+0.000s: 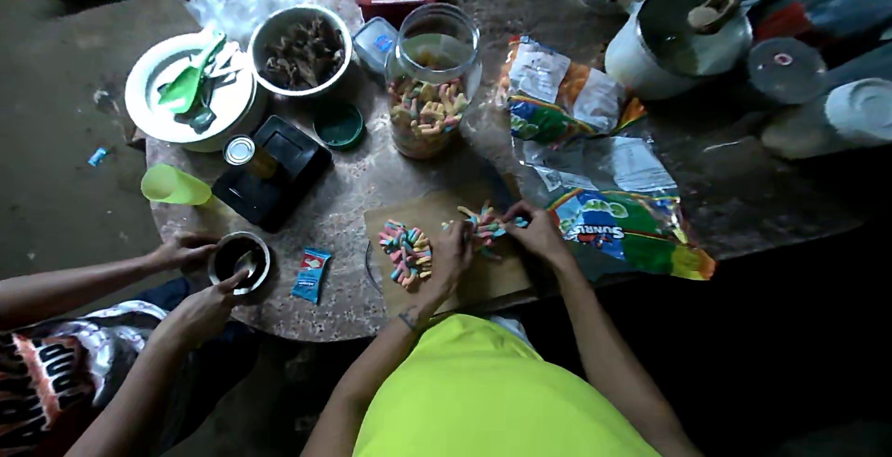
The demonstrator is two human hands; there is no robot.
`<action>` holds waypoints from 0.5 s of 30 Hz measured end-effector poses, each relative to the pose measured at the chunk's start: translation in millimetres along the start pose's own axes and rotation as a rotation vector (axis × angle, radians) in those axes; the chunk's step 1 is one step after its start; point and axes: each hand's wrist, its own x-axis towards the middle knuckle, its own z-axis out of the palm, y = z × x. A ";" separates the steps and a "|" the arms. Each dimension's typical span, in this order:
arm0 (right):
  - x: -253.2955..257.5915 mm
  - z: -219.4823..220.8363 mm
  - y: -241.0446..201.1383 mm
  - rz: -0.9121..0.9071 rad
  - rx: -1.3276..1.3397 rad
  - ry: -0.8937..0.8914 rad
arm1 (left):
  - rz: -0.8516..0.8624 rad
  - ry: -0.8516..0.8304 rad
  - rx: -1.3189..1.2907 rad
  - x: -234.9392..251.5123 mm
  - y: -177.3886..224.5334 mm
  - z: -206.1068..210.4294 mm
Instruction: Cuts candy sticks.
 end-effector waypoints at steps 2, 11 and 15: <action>-3.0 -6.0 3.0 -0.020 0.030 -0.017 | -0.049 -0.072 0.023 -0.6 8.8 -7.6; -3.3 1.4 25.9 -0.254 0.339 -0.126 | -0.044 0.400 0.264 -44.7 -32.1 -72.8; -4.2 12.9 40.3 -0.447 -0.015 -0.103 | -0.035 0.260 0.257 -68.3 -74.5 -82.3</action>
